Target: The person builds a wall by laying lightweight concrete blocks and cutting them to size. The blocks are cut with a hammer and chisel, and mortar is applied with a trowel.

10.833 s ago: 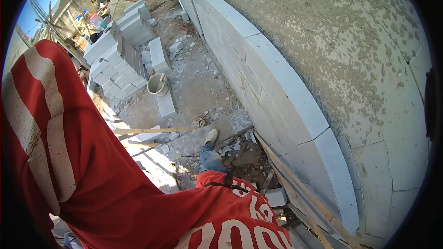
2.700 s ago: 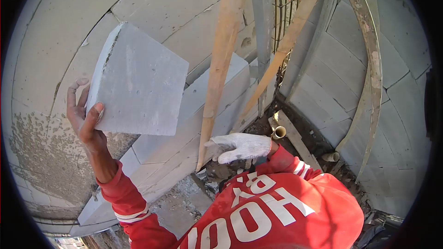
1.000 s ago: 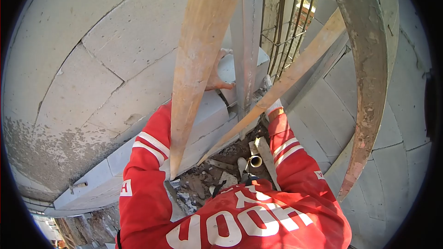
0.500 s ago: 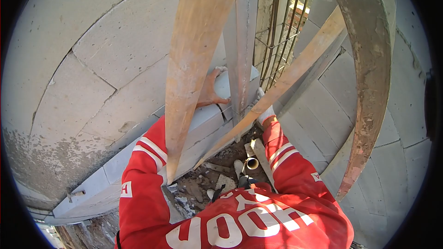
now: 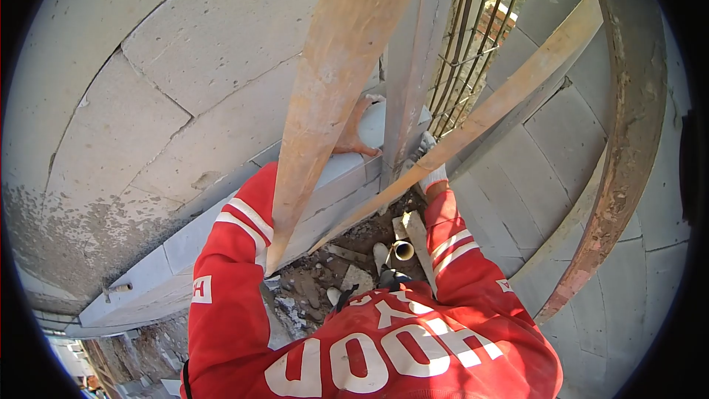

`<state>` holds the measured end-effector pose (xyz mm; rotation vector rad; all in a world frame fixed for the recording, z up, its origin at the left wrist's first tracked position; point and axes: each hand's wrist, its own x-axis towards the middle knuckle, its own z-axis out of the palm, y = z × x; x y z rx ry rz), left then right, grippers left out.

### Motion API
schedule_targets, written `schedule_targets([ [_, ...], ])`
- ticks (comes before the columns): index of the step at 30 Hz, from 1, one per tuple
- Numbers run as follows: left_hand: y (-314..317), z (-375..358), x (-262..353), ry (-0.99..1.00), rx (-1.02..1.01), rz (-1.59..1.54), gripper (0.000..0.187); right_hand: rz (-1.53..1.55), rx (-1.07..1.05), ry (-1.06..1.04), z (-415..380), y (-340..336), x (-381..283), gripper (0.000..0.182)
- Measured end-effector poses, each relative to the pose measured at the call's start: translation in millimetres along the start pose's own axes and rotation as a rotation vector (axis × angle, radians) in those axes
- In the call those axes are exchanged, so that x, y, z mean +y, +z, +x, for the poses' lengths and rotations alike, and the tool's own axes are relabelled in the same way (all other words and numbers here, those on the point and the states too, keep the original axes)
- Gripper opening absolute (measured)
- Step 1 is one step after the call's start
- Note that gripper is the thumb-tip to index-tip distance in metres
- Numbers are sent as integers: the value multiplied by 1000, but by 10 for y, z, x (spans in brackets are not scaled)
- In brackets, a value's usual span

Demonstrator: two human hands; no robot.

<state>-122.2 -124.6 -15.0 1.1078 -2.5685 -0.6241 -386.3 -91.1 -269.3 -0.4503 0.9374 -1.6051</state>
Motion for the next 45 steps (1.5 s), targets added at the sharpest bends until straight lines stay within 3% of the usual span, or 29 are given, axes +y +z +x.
schedule_targets([
  [2,48,-18,-47,-35,-17,14,125,141,-1,-3,103,-89,27,30],
  [6,28,-17,-84,-13,-79,120,125,160,-107,-55,-186,139,-489,33],
  [9,-162,-104,-68,-129,-153,-70,117,-243,-175,-173,-116,-82,-571,42],
  [14,-181,-153,-140,-232,-151,-135,100,-908,-351,-647,261,-406,-302,60],
  [16,-208,-151,-94,-225,-127,-126,95,-1037,-385,-746,359,-413,-274,64],
  [19,-180,-184,-87,-244,-105,-134,91,-1425,-283,-872,398,-347,-135,53],
  [21,-110,-220,-176,-154,-38,-216,90,-1683,-180,-930,321,-335,-13,48],
  [22,-66,-233,-230,-118,-26,-242,89,-1681,-151,-913,221,-270,-53,48],
  [24,-40,-190,-334,-156,-36,-117,89,-781,-354,-452,-77,4,-493,40],
  [26,-47,-232,-344,-81,-28,-157,83,-789,-280,-481,-416,179,-953,34],
  [28,-119,-268,-282,-320,-107,-135,89,-343,89,16,-817,375,-1161,27],
  [29,-143,-266,-278,-282,-126,-112,89,-148,108,43,-663,-11,-854,28],
  [30,-148,-263,-290,-338,-135,-98,83,-130,302,156,-863,59,-912,22],
  [33,-195,-284,-180,-346,-123,-155,78,-451,122,44,-872,-552,-276,25],
  [36,-163,-324,-182,-315,-33,-187,78,-247,132,152,-1260,-351,-238,37],
  [38,-140,-328,-201,-310,27,-135,79,-581,128,-213,-1197,-280,22,47],
  [39,-122,-346,-205,-289,70,-109,80,-806,158,-171,-1369,10,-366,50],
  [43,-97,-379,-202,-321,121,-6,84,-820,133,-178,-1204,611,-936,53],
  [45,-179,-383,-45,-348,72,-35,83,-688,71,-424,-828,670,-818,55],
])
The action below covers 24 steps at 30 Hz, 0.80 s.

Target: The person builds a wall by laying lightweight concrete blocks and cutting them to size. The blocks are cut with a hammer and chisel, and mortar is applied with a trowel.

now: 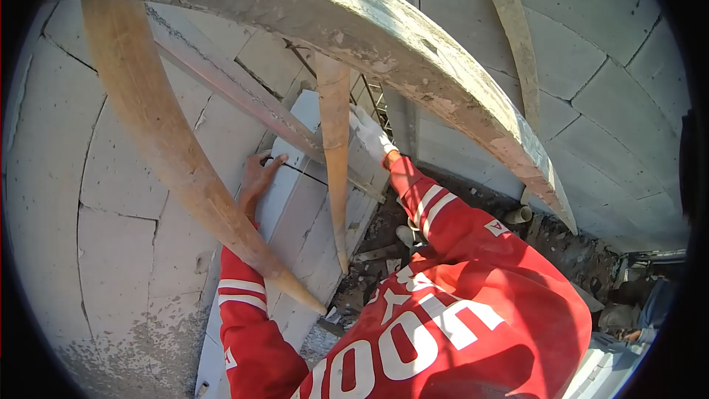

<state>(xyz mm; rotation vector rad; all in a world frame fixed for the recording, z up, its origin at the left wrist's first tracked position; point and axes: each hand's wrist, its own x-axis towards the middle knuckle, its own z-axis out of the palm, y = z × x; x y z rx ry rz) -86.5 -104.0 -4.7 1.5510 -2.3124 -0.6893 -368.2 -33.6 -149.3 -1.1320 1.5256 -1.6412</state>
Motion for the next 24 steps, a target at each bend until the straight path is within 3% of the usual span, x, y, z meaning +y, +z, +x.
schedule_targets([
  [2,-37,10,-5,-28,-50,-21,83,114,-87,-27,256,150,217,58],
  [5,60,131,-254,-11,-37,-78,79,-175,-417,-192,401,139,154,61],
  [6,74,159,-275,-2,-64,-97,77,-41,-332,-132,360,192,77,59],
  [9,46,187,-275,-37,-134,-142,76,-52,-317,-104,352,226,49,54],
  [10,37,176,-253,-66,-181,-162,76,-206,-328,-146,368,202,84,55],
  [13,179,215,-421,-62,-45,-75,74,-265,-348,-151,434,256,299,54],
  [15,166,209,-381,-78,-59,-107,73,-149,-258,-274,721,530,1185,51],
  [17,165,192,-360,-97,-74,-140,73,-10,-243,-81,284,282,196,50],
  [19,131,160,-272,-44,-67,-86,59,-123,-274,-95,249,186,-52,51],
  [22,-60,-2,94,-118,-168,-120,57,-554,-428,-186,351,-30,-368,51],
  [24,4,43,-42,-63,-106,-61,55,-891,-568,-269,466,-146,-624,51],
])
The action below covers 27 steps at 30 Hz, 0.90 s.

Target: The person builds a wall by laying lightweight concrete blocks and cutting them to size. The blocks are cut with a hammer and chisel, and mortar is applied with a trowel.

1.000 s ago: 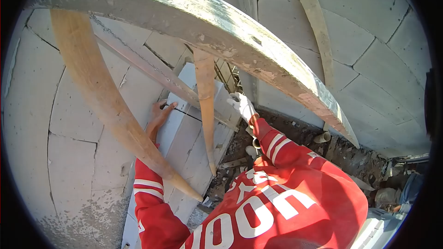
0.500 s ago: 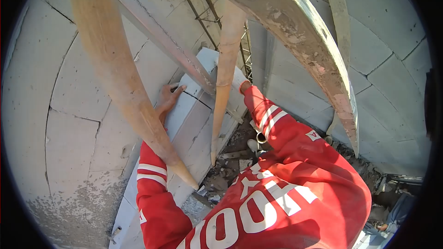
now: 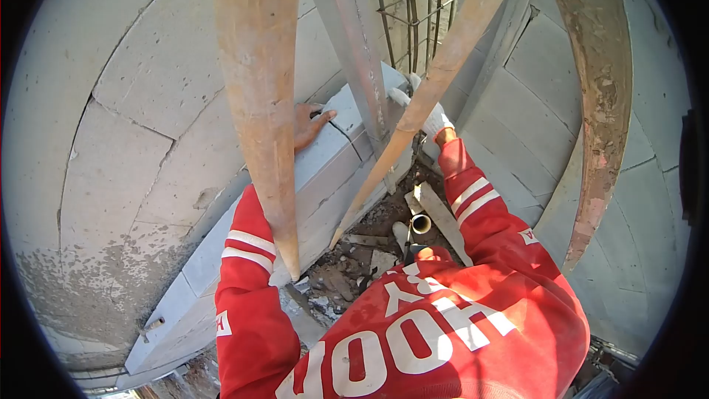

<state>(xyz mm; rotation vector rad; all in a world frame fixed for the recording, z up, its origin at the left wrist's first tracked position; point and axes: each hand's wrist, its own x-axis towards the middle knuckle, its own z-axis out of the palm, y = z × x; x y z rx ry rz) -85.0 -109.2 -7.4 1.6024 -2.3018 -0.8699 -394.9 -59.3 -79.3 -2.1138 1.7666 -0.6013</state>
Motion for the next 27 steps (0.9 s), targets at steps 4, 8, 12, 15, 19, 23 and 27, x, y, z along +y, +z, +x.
schedule_targets([
  [4,82,58,-191,118,98,-16,50,231,349,-161,198,-286,-64,62],
  [8,153,85,-291,258,260,175,48,9,128,-436,555,-355,-272,70],
  [12,158,79,-251,201,142,86,48,-164,-23,-380,901,-114,-315,63],
  [15,156,68,-211,204,158,114,50,-178,-115,-425,917,-185,-339,56],
  [19,326,196,-354,201,253,231,57,-219,-33,-264,828,-234,-293,53],
  [23,262,88,-202,176,214,173,67,-384,76,-242,472,-455,-330,61],
  [27,270,108,-254,151,170,169,68,-561,166,-153,29,-733,-483,66],
])
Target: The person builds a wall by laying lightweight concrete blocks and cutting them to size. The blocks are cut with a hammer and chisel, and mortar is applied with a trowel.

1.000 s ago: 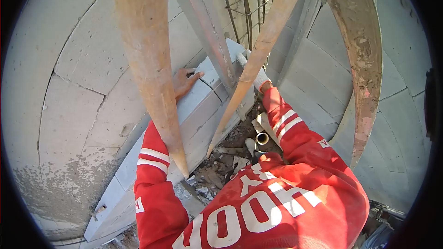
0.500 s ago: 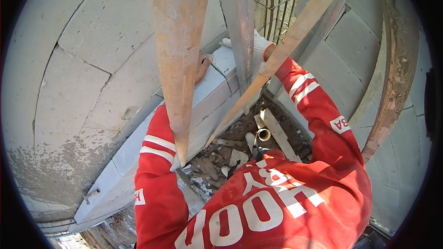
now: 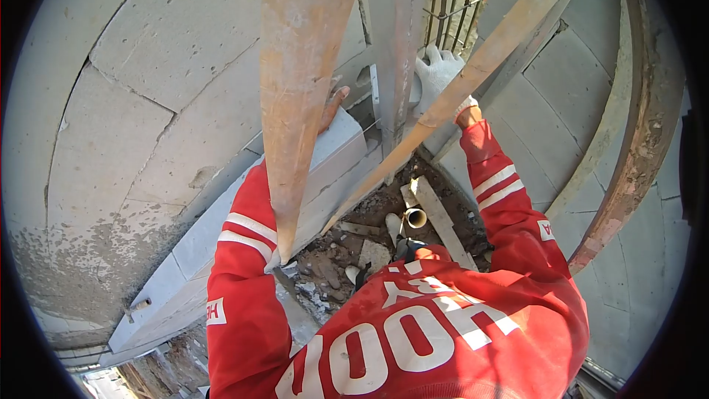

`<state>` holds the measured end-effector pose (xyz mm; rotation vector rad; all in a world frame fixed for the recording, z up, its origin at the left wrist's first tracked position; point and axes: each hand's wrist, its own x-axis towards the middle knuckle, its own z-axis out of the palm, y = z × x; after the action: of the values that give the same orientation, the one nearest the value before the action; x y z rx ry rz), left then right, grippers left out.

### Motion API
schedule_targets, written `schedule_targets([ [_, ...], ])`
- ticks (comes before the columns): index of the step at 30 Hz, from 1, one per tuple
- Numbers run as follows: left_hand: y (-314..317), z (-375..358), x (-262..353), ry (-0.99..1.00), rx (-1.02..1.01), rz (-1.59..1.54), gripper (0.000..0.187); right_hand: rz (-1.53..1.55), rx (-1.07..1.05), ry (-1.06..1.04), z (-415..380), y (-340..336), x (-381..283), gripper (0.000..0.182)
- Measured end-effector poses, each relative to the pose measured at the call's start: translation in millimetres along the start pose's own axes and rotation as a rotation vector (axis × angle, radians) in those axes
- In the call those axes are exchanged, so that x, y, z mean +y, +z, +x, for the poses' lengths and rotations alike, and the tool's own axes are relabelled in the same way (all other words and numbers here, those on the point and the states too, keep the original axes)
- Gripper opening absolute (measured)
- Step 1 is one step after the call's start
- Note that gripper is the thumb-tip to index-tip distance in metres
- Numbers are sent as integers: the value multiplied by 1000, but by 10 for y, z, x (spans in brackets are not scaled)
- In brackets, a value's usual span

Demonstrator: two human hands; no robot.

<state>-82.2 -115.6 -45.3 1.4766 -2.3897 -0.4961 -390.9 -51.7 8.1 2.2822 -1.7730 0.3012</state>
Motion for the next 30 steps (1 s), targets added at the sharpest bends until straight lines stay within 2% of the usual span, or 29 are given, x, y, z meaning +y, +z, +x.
schedule_targets([
  [2,-7,15,-32,-7,-17,22,67,-10,218,-35,-180,393,220,72],
  [6,17,2,-69,8,19,8,64,157,-85,392,-655,160,219,105],
  [8,-16,-4,14,10,26,-7,64,185,-165,493,-931,94,170,113],
  [10,-117,-53,140,-18,-10,-94,64,58,-142,588,-1234,71,85,119],
  [12,-209,-94,149,-64,11,-113,65,-1,-168,619,-1495,76,33,116],
  [15,-230,-115,39,-29,4,-194,66,-62,-265,669,-1786,133,-63,113],
  [16,-205,-106,-29,7,-2,-241,67,-69,-323,703,-1881,160,-92,111],
  [17,-172,-115,-95,55,-5,-304,67,-81,-337,647,-1965,198,-108,111],
  [19,-68,-51,-243,184,10,-451,68,-30,-535,698,-2115,334,-143,112],
  [20,-130,-107,-282,212,12,-521,68,-38,-570,701,-2225,447,-170,113],
  [21,-200,-226,-319,226,23,-584,69,-44,-601,694,-2337,577,-198,114],
  [23,-870,-883,46,72,-43,-703,73,-93,-724,703,-2510,836,-242,116],
  [27,-1610,-2285,118,-176,147,-580,69,-114,-834,708,-2898,1423,-299,121],
  [29,-1905,-3115,143,-179,399,-531,57,-125,-882,639,-2935,1640,-331,121],
  [30,-2040,-3522,273,-225,680,-451,50,-130,-908,590,-2895,1724,-376,121],
])
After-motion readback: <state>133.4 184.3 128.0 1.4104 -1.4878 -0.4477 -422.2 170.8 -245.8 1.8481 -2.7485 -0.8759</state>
